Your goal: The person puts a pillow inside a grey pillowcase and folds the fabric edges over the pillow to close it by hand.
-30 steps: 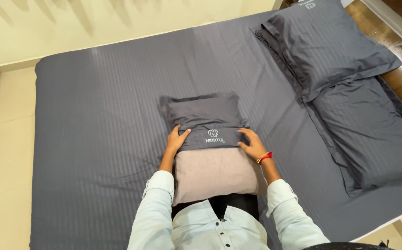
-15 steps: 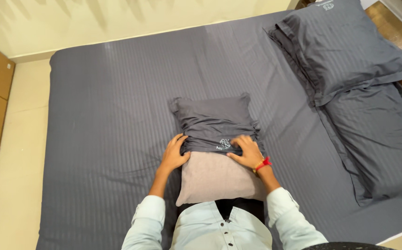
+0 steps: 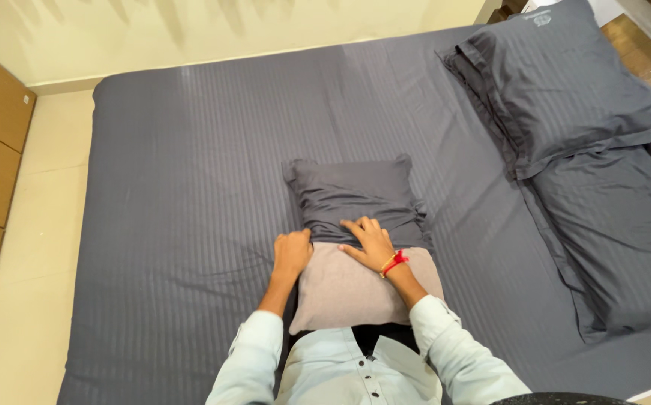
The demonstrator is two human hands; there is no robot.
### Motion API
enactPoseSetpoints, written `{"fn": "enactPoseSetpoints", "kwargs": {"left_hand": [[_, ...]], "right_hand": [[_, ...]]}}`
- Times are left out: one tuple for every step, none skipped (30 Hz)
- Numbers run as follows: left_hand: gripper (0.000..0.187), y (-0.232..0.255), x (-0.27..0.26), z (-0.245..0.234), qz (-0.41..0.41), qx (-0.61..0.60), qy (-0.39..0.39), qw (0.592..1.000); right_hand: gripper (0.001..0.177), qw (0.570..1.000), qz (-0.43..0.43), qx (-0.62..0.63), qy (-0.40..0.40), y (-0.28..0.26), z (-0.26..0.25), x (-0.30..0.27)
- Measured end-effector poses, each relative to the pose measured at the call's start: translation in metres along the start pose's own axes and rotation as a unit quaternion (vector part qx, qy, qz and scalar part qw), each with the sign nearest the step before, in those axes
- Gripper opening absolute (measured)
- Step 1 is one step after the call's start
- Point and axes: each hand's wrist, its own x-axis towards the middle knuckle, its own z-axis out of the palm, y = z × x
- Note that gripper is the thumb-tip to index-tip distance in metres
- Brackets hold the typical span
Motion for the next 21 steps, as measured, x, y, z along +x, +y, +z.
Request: {"fn": "enactPoseSetpoints", "kwargs": {"left_hand": [[0.012, 0.008, -0.009, -0.009, 0.024, -0.002, 0.014, 1.000], [0.010, 0.017, -0.017, -0.020, 0.047, -0.004, 0.029, 0.998], [0.010, 0.025, -0.022, -0.035, 0.040, 0.004, 0.019, 0.999], [0.011, 0.033, -0.027, -0.050, 0.032, 0.011, 0.009, 0.999], [0.011, 0.039, -0.032, -0.064, 0.025, 0.019, -0.002, 1.000], [0.015, 0.041, -0.034, -0.077, 0.030, 0.001, 0.033, 0.999], [0.018, 0.045, -0.033, -0.086, 0.036, -0.019, 0.068, 0.997], [0.022, 0.047, -0.031, -0.090, 0.041, -0.040, 0.103, 0.993], [0.028, 0.048, -0.028, -0.090, 0.069, -0.021, 0.144, 0.987], [0.035, 0.050, -0.024, -0.086, 0.096, -0.002, 0.184, 0.978], [0.042, 0.051, -0.021, -0.079, 0.124, 0.016, 0.222, 0.967], [0.033, 0.051, -0.020, -0.071, 0.120, 0.018, 0.183, 0.976], [0.024, 0.052, -0.018, -0.063, 0.117, 0.020, 0.146, 0.982], [0.016, 0.052, -0.018, -0.057, 0.115, 0.021, 0.109, 0.987], [0.014, 0.052, -0.021, -0.055, 0.112, -0.002, 0.090, 0.990], [0.013, 0.052, -0.023, -0.055, 0.109, -0.025, 0.070, 0.991], [0.012, 0.052, -0.029, -0.059, 0.103, -0.048, 0.048, 0.992], [0.012, 0.051, -0.033, -0.066, 0.105, -0.064, 0.025, 0.992], [0.013, 0.050, -0.034, -0.077, 0.107, -0.079, 0.004, 0.991], [0.014, 0.049, -0.034, -0.088, 0.109, -0.095, -0.017, 0.989], [0.016, 0.048, -0.032, -0.100, 0.066, -0.120, -0.062, 0.989]], "right_hand": [[0.036, 0.999, -0.027, -0.025, 0.039, 0.000, 0.004, 0.001], [0.033, 0.996, -0.038, -0.044, 0.060, 0.004, 0.007, 0.001], [0.030, 0.994, -0.051, -0.061, 0.081, 0.010, 0.013, 0.000], [0.028, 0.990, -0.064, -0.077, 0.101, 0.018, 0.020, -0.002], [0.026, 0.994, -0.065, -0.059, 0.073, 0.025, 0.029, -0.005], [0.024, 0.996, -0.066, -0.040, 0.044, 0.033, 0.037, -0.009], [0.022, 0.997, -0.066, -0.023, 0.014, 0.041, 0.041, -0.016], [0.018, 0.999, -0.044, -0.013, -0.011, 0.046, 0.043, -0.023], [0.018, 0.999, -0.023, -0.003, -0.035, 0.048, 0.044, -0.028], [0.021, 0.998, -0.002, 0.008, -0.059, 0.047, 0.043, -0.029], [0.023, 0.999, -0.016, 0.037, -0.026, 0.043, 0.041, -0.029], [0.027, 0.997, -0.030, 0.066, 0.006, 0.037, 0.036, -0.029], [0.031, 0.994, -0.045, 0.093, 0.041, 0.031, 0.031, -0.024], [0.033, 0.994, 0.007, 0.110, 0.025, 0.025, 0.026, -0.018], [0.037, 0.990, 0.060, 0.128, 0.008, 0.020, 0.023, -0.012], [0.043, 0.983, 0.112, 0.146, -0.009, 0.018, 0.020, -0.006], [0.040, 0.982, 0.141, 0.127, -0.004, 0.016, 0.022, -0.003], [0.036, 0.980, 0.169, 0.109, 0.001, 0.016, 0.025, -0.001], [0.033, 0.977, 0.195, 0.090, 0.006, 0.019, 0.030, 0.003], [0.027, 0.982, 0.171, 0.074, 0.030, 0.022, 0.036, 0.006], [0.021, 0.985, 0.151, 0.056, 0.056, 0.025, 0.041, 0.006]]}}
